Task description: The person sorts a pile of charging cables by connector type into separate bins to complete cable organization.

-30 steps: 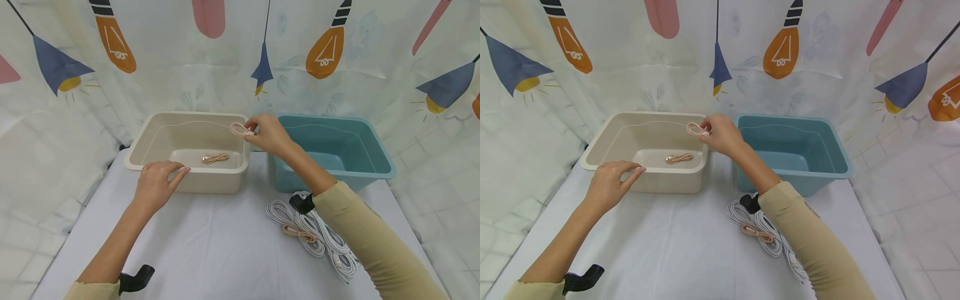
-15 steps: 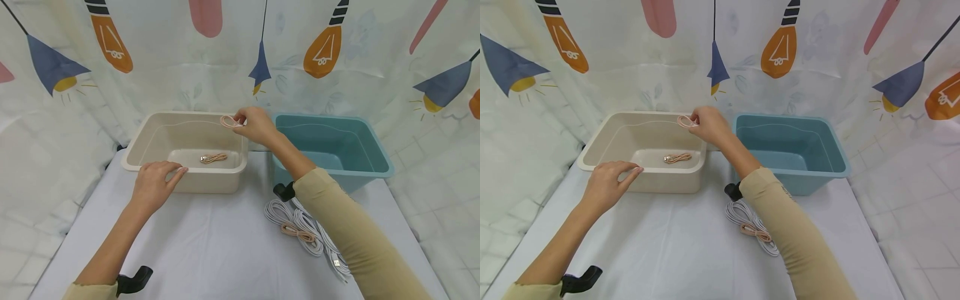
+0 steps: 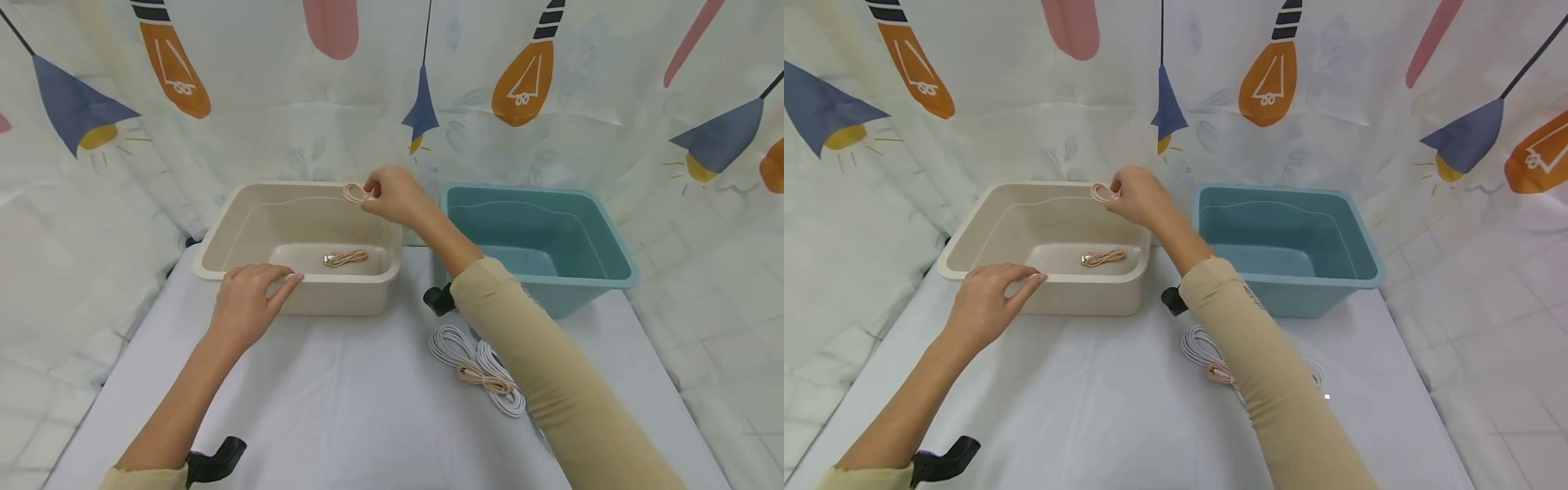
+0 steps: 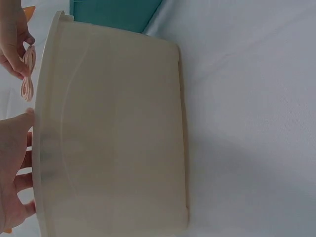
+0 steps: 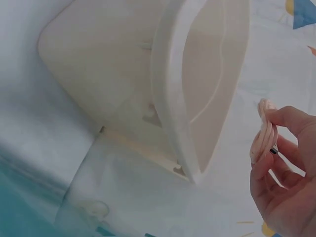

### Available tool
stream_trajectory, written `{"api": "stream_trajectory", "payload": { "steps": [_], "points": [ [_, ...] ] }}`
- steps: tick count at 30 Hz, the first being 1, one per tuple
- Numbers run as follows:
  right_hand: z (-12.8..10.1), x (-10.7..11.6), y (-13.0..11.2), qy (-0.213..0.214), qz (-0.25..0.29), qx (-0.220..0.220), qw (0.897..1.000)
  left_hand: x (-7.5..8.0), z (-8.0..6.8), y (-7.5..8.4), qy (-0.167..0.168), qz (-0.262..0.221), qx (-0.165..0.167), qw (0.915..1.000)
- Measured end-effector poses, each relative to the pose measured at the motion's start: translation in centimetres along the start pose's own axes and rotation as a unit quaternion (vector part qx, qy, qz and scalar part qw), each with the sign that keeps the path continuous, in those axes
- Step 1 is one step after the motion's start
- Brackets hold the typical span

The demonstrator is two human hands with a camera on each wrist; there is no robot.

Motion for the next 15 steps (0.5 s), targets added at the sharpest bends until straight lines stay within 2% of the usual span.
{"api": "stream_trajectory", "payload": {
  "steps": [8,15],
  "points": [
    [0.95,-0.18,-0.8,0.004,0.013,-0.008,1.0,0.19,-0.08,-0.1,0.002,0.0,0.001,1.0],
    [1.07,-0.34,-0.53,0.002,0.016,-0.006,1.0,-0.02,0.04,-0.13,-0.005,-0.004,0.003,1.0]
  ]
}}
Point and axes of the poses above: each hand's wrist, its own z-axis towards the middle knuckle, its own x-axis out of the back of the hand, y = z × x, the point moved 7 cm from there along z, towards the middle knuckle, and after that the axes turned 7 degrees about -x, right-handed, at the moved point
